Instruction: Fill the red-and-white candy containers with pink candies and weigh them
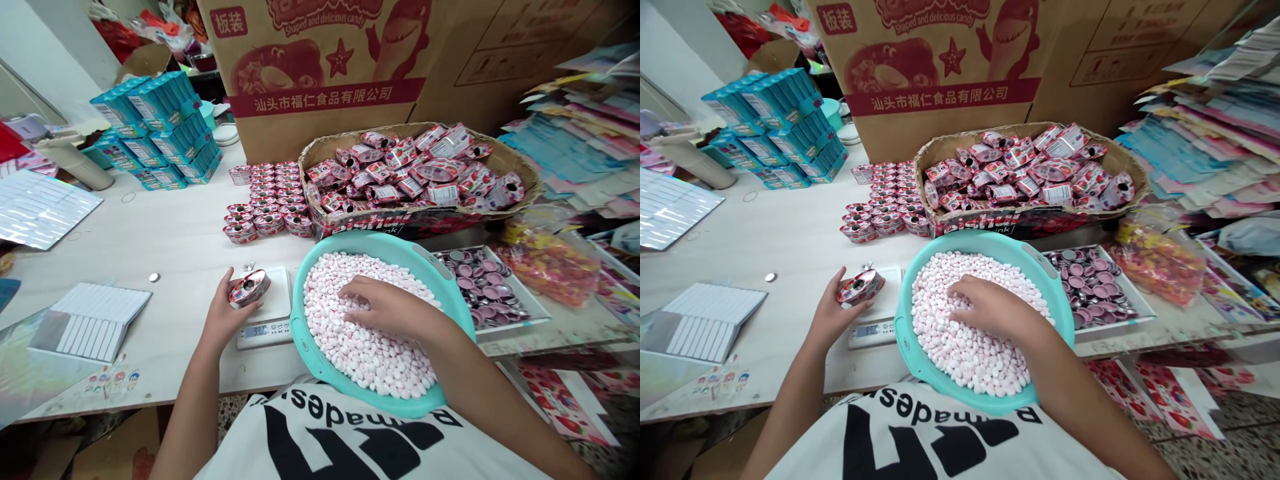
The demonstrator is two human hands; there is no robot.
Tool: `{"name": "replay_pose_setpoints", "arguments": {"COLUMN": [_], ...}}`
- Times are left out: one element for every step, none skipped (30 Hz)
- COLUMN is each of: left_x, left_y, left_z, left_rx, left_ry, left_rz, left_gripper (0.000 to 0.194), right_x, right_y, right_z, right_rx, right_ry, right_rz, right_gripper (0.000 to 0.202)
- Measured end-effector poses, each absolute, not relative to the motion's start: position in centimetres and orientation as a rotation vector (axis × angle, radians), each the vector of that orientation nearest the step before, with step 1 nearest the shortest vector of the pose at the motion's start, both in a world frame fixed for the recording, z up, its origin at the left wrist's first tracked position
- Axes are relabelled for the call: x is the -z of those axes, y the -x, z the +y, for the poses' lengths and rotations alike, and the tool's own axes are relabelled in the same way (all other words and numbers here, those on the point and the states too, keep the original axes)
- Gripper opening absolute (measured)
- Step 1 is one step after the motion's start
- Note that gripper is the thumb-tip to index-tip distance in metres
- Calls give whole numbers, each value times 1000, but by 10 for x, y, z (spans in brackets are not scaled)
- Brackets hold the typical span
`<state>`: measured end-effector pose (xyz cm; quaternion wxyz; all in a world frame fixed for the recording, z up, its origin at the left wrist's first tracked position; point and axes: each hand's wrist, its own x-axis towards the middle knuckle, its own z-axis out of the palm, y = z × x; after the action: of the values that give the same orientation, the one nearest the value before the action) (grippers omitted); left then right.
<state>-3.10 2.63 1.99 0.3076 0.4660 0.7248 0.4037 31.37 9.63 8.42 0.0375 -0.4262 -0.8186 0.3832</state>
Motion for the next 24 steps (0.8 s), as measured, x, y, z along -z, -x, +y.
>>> {"name": "replay_pose_setpoints", "arguments": {"left_x": [-20,-19,-19,-18,-17,-17,-16,-15,-15,-15,-16,-16,-17,-18,-19,-19,-20,-20,-20,-20,-20,-20,-20,-20], "left_y": [31,31,32,33,35,36,38,40,41,43,45,46,47,48,48,49,50,50,51,52,52,53,54,54], "left_z": [26,25,24,23,22,21,21,20,19,19,18,18,18,17,17,17,17,16,16,16,16,15,15,15], "left_rx": [-1068,-1068,-1069,-1071,-1076,-1083,-1089,-1098,-1110,-1121,-1131,-1134,-1132,-1126,-1115,-1104,-1095,-1088,-1082,-1076,-1066,-1054,-1042,-1033], "left_ry": [-1236,-1244,-1256,-1271,-1289,-1308,-1326,-1345,-1365,-1388,-1413,-1438,-1461,-1477,-1485,-1487,-1486,-1485,-1486,-1492,-1503,-1515,-1525,-1529], "left_rz": [1917,1913,1910,1906,1901,1897,1895,1897,1903,1915,1934,1955,1973,1989,2000,2007,2012,2014,2016,2016,2014,2013,2014,2018], "left_gripper": [109,109,108,107,105,104,103,101,100,98,96,93,91,89,88,88,88,88,88,88,87,87,87,86], "right_x": [-84,-83,-83,-82,-82,-82,-82,-82,-82,-82,-82,-82,-83,-83,-84,-85,-86,-86,-87,-87,-87,-86,-86,-86], "right_y": [-314,-314,-314,-314,-315,-315,-315,-315,-315,-315,-314,-314,-314,-314,-314,-314,-314,-313,-313,-313,-313,-313,-313,-313], "right_z": [96,96,96,96,96,96,96,96,96,96,96,96,96,96,96,95,95,95,95,95,95,96,96,96], "right_rx": [-1178,-1178,-1178,-1179,-1179,-1178,-1176,-1174,-1172,-1170,-1169,-1169,-1168,-1169,-1172,-1176,-1180,-1185,-1188,-1187,-1185,-1183,-1184,-1184], "right_ry": [1303,1300,1299,1300,1300,1301,1301,1299,1297,1294,1291,1290,1289,1289,1293,1299,1308,1315,1321,1326,1328,1329,1330,1331], "right_rz": [-2512,-2510,-2509,-2508,-2507,-2509,-2513,-2518,-2523,-2526,-2527,-2528,-2528,-2528,-2529,-2530,-2528,-2526,-2525,-2523,-2522,-2521,-2524,-2525], "right_gripper": [36,35,35,35,35,35,35,35,35,35,35,35,35,35,35,35,34,35,35,35,35,35,35,35]}}
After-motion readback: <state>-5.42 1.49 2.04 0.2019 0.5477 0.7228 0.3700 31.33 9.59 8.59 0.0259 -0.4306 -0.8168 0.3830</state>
